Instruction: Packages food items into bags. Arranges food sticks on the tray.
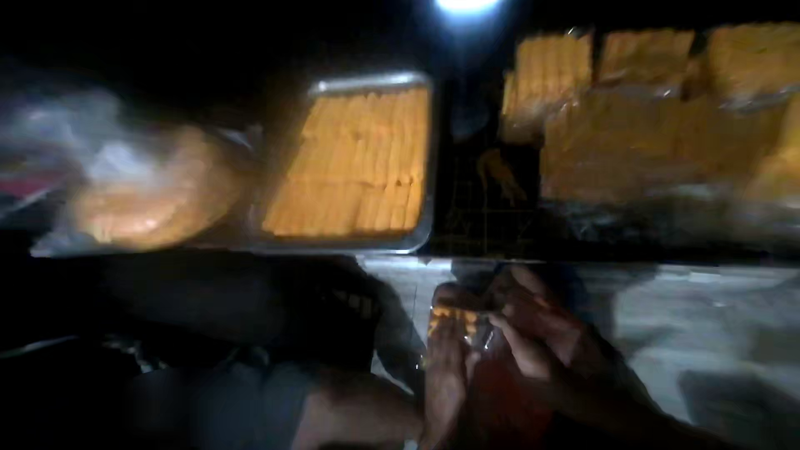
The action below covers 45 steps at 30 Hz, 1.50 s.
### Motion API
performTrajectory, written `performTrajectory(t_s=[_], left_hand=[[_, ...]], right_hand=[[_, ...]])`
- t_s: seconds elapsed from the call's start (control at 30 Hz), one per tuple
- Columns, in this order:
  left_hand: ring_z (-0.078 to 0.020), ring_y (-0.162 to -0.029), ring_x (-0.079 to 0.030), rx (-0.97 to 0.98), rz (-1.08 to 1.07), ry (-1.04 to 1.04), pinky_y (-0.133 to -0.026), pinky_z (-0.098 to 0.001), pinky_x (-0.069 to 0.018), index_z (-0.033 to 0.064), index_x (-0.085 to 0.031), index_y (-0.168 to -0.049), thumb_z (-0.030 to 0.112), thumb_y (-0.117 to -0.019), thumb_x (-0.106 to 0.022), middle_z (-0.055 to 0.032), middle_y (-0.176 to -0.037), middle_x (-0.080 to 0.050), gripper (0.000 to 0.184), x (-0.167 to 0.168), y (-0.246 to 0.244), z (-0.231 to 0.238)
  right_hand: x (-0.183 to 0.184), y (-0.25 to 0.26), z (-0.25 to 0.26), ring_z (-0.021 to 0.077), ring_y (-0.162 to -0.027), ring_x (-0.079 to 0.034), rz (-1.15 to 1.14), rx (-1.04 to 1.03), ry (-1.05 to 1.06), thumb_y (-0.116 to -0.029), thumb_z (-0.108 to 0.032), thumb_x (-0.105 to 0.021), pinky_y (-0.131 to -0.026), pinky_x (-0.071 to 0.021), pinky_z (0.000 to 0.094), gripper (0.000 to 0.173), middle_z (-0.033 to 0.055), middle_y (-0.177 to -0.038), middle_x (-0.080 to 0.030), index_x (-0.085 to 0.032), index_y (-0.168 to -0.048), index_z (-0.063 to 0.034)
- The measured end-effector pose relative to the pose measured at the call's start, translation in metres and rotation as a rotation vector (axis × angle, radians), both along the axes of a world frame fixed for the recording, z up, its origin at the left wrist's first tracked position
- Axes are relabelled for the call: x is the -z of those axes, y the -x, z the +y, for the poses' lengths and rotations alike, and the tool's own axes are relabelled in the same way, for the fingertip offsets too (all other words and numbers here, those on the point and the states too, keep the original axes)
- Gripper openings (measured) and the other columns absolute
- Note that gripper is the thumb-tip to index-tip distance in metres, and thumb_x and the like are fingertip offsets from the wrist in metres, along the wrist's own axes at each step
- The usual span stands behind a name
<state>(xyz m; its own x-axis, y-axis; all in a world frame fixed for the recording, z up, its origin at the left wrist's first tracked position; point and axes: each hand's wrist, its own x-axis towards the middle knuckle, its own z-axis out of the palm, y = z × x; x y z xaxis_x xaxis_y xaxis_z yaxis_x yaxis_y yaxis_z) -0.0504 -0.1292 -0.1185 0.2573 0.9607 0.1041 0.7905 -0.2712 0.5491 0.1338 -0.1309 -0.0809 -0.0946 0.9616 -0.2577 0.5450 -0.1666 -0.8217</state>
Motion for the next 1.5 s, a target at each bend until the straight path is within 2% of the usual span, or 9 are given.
performTrajectory(t_s=[0.1,0.23,0.37,0.47,0.6,0.87,1.07,1.27,1.5], left_hand=[[-0.0407,-0.14,-0.049,0.166,0.072,0.005,-0.119,-0.0574,-0.0336,-0.0024,-0.059,-0.14,0.015,-0.0992,-0.059,-0.0193,-0.15,-0.054,0.045,-0.005,-0.015,-0.016],[-0.0407,-0.138,-0.052,0.162,0.093,0.008,-0.117,-0.0548,-0.0371,-0.0043,-0.06,-0.138,0.001,-0.0955,-0.057,-0.0205,-0.146,-0.057,0.043,-0.016,-0.028,-0.02],[-0.0385,-0.122,-0.064,0.146,0.1,-0.252,-0.106,-0.0529,-0.0491,0.0,-0.068,-0.129,0.003,-0.0938,-0.06,-0.0185,-0.133,-0.067,0.037,-0.012,-0.034,-0.022],[-0.0394,-0.113,-0.068,0.163,0.076,-0.302,-0.095,-0.0534,-0.055,0.0125,-0.074,-0.122,0.005,-0.0912,-0.067,-0.0187,-0.128,-0.068,0.032,-0.011,-0.032,-0.021],[-0.0457,-0.106,-0.068,0.177,0.044,-0.253,-0.09,-0.0584,-0.0545,0.0073,-0.079,-0.1,0.003,-0.087,-0.07,-0.024,-0.119,-0.071,0.017,-0.02,-0.029,-0.023],[-0.0417,-0.118,-0.064,0.233,0.219,-0.316,-0.093,-0.0577,-0.0532,0.018,-0.081,-0.107,0.007,-0.0855,-0.072,-0.0165,-0.13,-0.068,0.026,-0.038,-0.037,-0.018],[-0.0445,-0.121,-0.062,0.049,0.386,-0.213,-0.093,-0.0595,-0.0531,0.0061,-0.078,-0.111,0.007,-0.0866,-0.071,-0.0184,-0.129,-0.068,0.025,-0.051,-0.043,-0.013],[-0.0415,-0.116,-0.066,0.08,0.426,-0.167,-0.091,-0.0583,-0.0534,0.0071,-0.08,-0.105,0.006,-0.0842,-0.074,-0.0153,-0.117,-0.074,0.022,-0.076,-0.032,-0.021],[-0.044,-0.109,-0.068,0.129,0.446,-0.139,-0.086,-0.0618,-0.0544,0.0054,-0.08,-0.095,0.008,-0.0846,-0.076,-0.0192,-0.114,-0.073,0.012,-0.133,0.008,-0.017]], right_hand=[[-0.01,-0.019,0.004,0.0363,-0.122,-0.065,-0.103,-0.082,0.065,-0.0992,-0.013,-0.063,-0.106,-0.0502,0.0508,0.066,0.0228,-0.14,-0.061,-0.034,-0.157,0.0],[-0.026,-0.026,0.013,0.037,-0.118,-0.065,-0.21,-0.043,0.039,-0.0977,-0.015,-0.064,-0.102,-0.0521,0.0504,0.05,0.0242,-0.134,-0.062,-0.053,-0.144,0.0006],[-0.012,-0.021,0.03,0.0434,-0.131,-0.055,-0.304,-0.135,0.036,-0.0957,-0.014,-0.067,-0.105,-0.0475,0.0577,0.054,0.0258,-0.15,-0.048,-0.052,-0.147,-0.0075],[-0.009,-0.02,0.035,0.0441,-0.118,-0.063,-0.28,-0.205,0.065,-0.1013,-0.013,-0.058,-0.099,-0.0505,0.0598,0.042,0.0265,-0.132,-0.062,-0.054,-0.143,-0.0058],[-0.012,-0.019,0.038,0.0433,-0.11,-0.067,-0.218,-0.194,0.035,-0.1068,-0.017,-0.048,-0.097,-0.0514,0.0586,0.033,0.0274,-0.116,-0.068,-0.061,-0.132,0.0011],[-0.011,-0.02,0.047,0.0405,-0.115,-0.065,-0.144,-0.172,0.028,-0.1039,-0.014,-0.053,-0.102,-0.0495,0.0564,0.032,0.0256,-0.122,-0.067,-0.061,-0.131,0.0011],[-0.055,-0.018,0.051,0.0381,-0.124,-0.061,-0.191,-0.226,0.153,-0.1086,-0.014,-0.043,-0.108,-0.0442,0.0531,0.036,0.0252,-0.132,-0.063,-0.057,-0.137,0.002],[-0.019,-0.023,0.058,0.0422,-0.114,-0.065,-0.146,-0.219,0.063,-0.1042,-0.011,-0.05,-0.099,-0.0496,0.0576,0.03,0.0275,-0.118,-0.067,-0.061,-0.129,0.0034],[-0.058,-0.013,0.064,0.0395,-0.11,-0.064,-0.014,-0.304,-0.121,-0.0956,-0.001,-0.059,-0.098,-0.0504,0.0534,0.019,0.0265,-0.116,-0.065,-0.065,-0.11,0.0091]])
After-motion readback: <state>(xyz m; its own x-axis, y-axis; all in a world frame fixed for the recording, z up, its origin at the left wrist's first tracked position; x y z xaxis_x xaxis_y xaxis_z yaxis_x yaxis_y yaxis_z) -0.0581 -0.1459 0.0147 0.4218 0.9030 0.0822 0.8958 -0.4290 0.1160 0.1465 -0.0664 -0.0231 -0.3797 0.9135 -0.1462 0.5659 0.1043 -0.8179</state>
